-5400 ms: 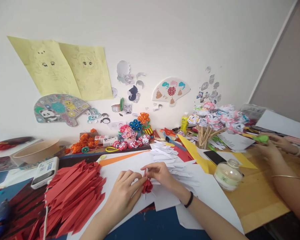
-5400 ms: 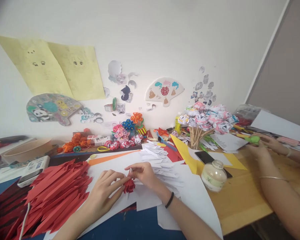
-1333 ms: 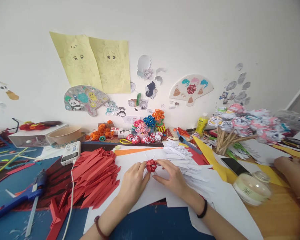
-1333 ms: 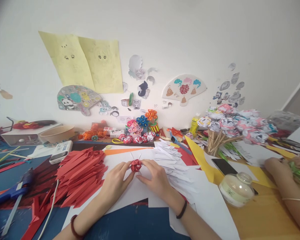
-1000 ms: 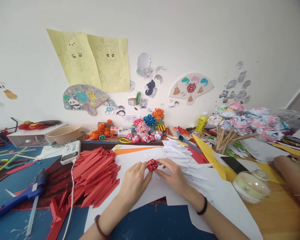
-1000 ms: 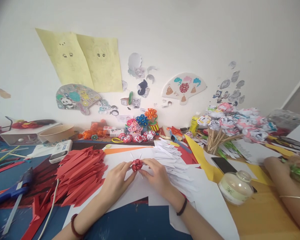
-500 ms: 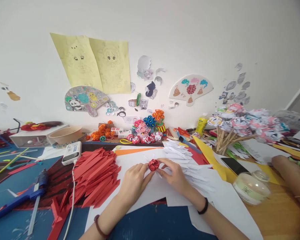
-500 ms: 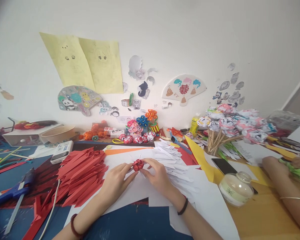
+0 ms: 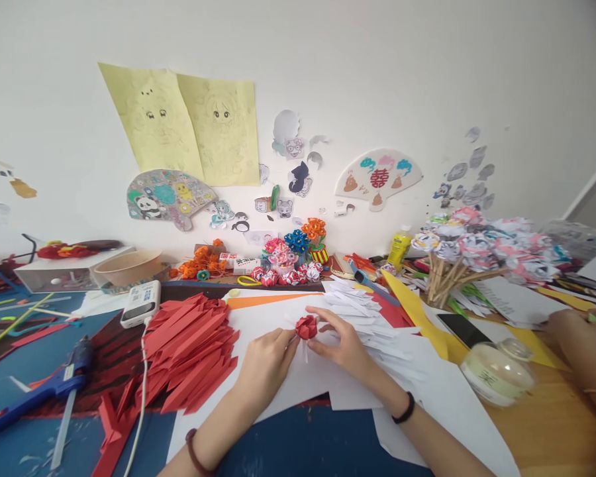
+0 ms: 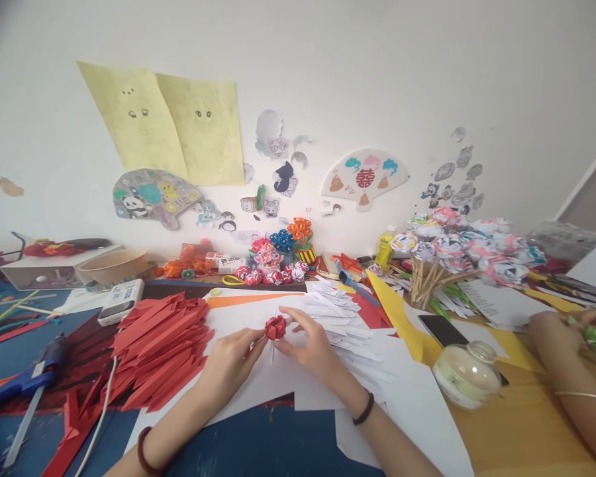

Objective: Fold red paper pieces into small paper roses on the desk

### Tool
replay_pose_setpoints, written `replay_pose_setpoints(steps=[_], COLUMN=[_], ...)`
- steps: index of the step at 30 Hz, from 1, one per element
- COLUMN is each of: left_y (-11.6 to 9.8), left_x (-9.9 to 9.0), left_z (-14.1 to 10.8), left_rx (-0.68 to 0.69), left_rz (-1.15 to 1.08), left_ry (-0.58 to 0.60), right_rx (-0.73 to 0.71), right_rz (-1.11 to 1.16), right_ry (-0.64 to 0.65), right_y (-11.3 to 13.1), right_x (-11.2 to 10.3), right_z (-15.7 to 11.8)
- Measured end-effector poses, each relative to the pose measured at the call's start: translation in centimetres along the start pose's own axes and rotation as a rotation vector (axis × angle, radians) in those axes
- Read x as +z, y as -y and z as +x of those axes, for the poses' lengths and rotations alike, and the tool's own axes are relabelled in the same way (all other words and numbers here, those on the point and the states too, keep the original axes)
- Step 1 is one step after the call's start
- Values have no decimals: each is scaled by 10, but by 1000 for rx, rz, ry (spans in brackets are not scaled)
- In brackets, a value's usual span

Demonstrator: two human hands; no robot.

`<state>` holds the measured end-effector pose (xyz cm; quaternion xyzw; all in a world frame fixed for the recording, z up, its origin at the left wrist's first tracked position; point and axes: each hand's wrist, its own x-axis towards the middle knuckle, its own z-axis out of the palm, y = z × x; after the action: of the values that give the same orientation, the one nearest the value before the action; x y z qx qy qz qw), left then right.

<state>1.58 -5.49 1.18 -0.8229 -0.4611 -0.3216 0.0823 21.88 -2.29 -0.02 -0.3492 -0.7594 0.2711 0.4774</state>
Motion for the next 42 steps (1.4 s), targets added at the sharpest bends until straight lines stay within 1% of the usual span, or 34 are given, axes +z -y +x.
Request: replay_pose_setpoints(steps=[4,5,6,8,11,16,21,25,28,31,35,39,42], left_y=[1,1,0,-1,-3,-5,-11,-13,-11,-9,-10,-10,-12], left_x=[7,8,8,8,7,8,11,13,14,14,14,13,11], left_z=[-4,-5,-5,-5,-5,-6,-8,-10,-9,-9,-10,-11,-9], left_rx=[62,73,84,109,148,215,295,292,288,289,287,294,325], left_rz=[179,203,222,256,306,384,408,442,459,462,454,442,449], left_ry=[-44,-46,-48,-45,-29,19,41,43,31,25,78,141,189], right_rx=[-79,-105,-124,-145,-143,-68,-11,-14,1,24,36,52,56], right_rz=[-125,-160,-189,-216,-216,-241,-203,-175,-197,-250,-236,-179,-164], right_ry=[-200,-223,-219,-158,-97,-120,-121,-161,-204,-178,-124,-113,-127], right_y=[6,8,9,10,9,7,12,16,17,14,8,7,10], right_x=[-3,-3,-2,0,4,7,7,3,1,3,6,8,7], right_z=[-1,-1,-2,-3,-5,-7,-6,-5,-4,-5,-6,-6,-5])
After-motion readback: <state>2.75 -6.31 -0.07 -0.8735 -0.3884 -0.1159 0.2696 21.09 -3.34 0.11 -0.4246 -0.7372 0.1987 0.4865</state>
